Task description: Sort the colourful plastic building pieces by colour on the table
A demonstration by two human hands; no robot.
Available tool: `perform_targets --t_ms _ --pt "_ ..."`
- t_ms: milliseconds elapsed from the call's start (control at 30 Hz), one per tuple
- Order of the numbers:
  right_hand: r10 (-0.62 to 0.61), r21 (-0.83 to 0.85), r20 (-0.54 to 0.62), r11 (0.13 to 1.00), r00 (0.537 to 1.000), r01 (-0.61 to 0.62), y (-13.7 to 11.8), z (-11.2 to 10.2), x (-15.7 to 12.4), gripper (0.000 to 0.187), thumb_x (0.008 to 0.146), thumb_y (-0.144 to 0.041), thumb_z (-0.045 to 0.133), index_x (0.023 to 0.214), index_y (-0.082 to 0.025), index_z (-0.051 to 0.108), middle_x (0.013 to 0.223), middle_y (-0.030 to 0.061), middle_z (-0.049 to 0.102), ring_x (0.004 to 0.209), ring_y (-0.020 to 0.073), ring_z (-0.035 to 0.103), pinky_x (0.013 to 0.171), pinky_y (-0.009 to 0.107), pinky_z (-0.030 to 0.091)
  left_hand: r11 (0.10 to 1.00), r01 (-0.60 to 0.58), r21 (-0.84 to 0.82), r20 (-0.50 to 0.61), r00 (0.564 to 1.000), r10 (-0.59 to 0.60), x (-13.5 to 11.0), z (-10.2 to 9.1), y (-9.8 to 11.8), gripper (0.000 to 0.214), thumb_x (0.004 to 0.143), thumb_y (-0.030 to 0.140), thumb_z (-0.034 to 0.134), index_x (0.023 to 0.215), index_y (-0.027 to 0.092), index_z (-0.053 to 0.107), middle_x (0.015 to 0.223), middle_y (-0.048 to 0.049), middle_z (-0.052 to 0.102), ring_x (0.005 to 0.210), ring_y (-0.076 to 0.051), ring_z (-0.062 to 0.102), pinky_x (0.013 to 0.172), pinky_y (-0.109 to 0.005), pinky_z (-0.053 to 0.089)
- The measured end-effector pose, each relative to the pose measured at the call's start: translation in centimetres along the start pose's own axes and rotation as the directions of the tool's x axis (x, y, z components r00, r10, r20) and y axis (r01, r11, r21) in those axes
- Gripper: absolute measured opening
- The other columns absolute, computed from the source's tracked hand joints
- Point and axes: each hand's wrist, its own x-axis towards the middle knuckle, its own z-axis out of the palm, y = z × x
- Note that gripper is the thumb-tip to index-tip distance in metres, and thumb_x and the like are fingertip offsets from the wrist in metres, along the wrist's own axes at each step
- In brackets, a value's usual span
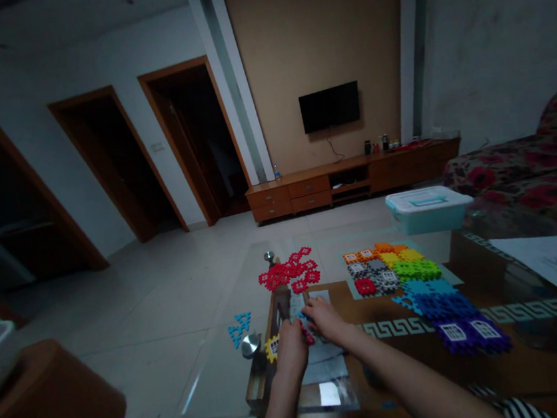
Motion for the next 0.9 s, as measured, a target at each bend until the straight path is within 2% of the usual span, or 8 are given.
perform_targets --t_ms 133,233,300,367,500,567,667,900 --pt "0.014 -0.095 0.067 0.995 0.998 -0.007 0.4 1.0 -0.3 0.019 0.089 -0.015 0.056 0.103 -0.017 0.068 0.113 0.0107 0.065 0.108 0.0243 0.058 0.09 0.036 0.047 0.991 0.134 0.001 -0.245 0.961 -0.129 1.6 -1.8 -2.4 0.034 0.088 0.009 0.043 0.115 0.015 0.063 0.117 -0.0131 0.06 0.114 -0.023 0.053 0.095 -0.031 0.041" --pt "0.076 -0.192 0.083 0.98 0.994 -0.059 2.8 1.5 -1.6 0.032 0.08 -0.001 0.047 0.094 -0.016 0.071 0.109 0.0126 0.067 0.105 0.0258 0.059 0.087 0.032 0.042 0.955 0.295 0.004 -0.366 0.89 -0.274 3.0 -2.1 -6.2 0.04 0.091 0.011 0.038 0.126 0.016 0.058 0.132 -0.0159 0.054 0.122 -0.028 0.049 0.096 -0.04 0.042" --pt "0.117 -0.194 0.088 0.976 0.989 -0.098 4.9 1.6 -2.9 0.032 0.071 0.001 0.053 0.091 -0.017 0.071 0.109 0.0128 0.066 0.101 0.0267 0.061 0.083 0.032 0.041 0.946 0.322 0.016 -0.363 0.884 -0.295 3.6 -1.6 -9.1 0.044 0.093 0.015 0.04 0.134 0.02 0.053 0.146 -0.0156 0.045 0.132 -0.032 0.041 0.098 -0.048 0.041" --pt "0.154 -0.149 0.081 0.979 0.985 -0.141 6.7 1.6 -4.3 0.034 0.064 -0.001 0.06 0.092 -0.019 0.069 0.107 0.011 0.066 0.099 0.027 0.061 0.082 0.031 0.04 0.952 0.303 0.032 -0.306 0.91 -0.28 3.8 -1.1 -11.7 0.043 0.093 0.019 0.043 0.134 0.025 0.053 0.149 -0.013 0.043 0.136 -0.032 0.037 0.101 -0.052 0.039" --pt "0.21 -0.031 0.116 0.978 0.971 -0.208 8.7 0.4 -6.5 0.031 0.061 -0.007 0.07 0.089 -0.018 0.066 0.095 0.0079 0.066 0.091 0.0244 0.061 0.075 0.028 0.038 0.959 0.276 0.069 -0.232 0.939 -0.254 2.3 -0.9 -14.3 0.04 0.095 0.023 0.043 0.133 0.027 0.055 0.148 -0.0078 0.047 0.135 -0.022 0.042 0.108 -0.039 0.035" --pt "0.201 0.014 0.125 0.979 0.971 -0.205 8.9 -0.3 -7.1 0.027 0.062 -0.008 0.072 0.086 -0.018 0.065 0.094 0.0077 0.066 0.089 0.0229 0.06 0.071 0.027 0.037 0.953 0.289 0.093 -0.218 0.94 -0.264 0.9 -0.8 -14.2 0.041 0.095 0.021 0.041 0.134 0.025 0.053 0.148 -0.0075 0.046 0.135 -0.018 0.042 0.109 -0.031 0.033" --pt "0.181 0.045 0.14 0.981 0.974 -0.189 8.2 -1.0 -7.3 0.023 0.066 -0.01 0.07 0.087 -0.017 0.066 0.097 0.0084 0.066 0.09 0.0229 0.06 0.07 0.027 0.037 0.918 0.375 0.128 -0.236 0.911 -0.339 -1.6 0.2 -12.6 0.043 0.094 0.017 0.037 0.135 0.019 0.051 0.148 -0.0126 0.045 0.136 -0.02 0.042 0.109 -0.032 0.032" --pt "0.116 -0.013 0.146 0.993 0.983 -0.115 5.6 -2.0 -8.6 0.03 0.074 -0.008 0.063 0.102 -0.018 0.067 0.105 0.0107 0.07 0.097 0.0258 0.063 0.075 0.028 0.04 0.806 0.574 0.143 -0.351 0.791 -0.501 -6.2 3.8 -3.9 0.043 0.087 0.015 0.041 0.129 0.011 0.054 0.139 -0.0243 0.049 0.135 -0.034 0.042 0.103 -0.044 0.036"
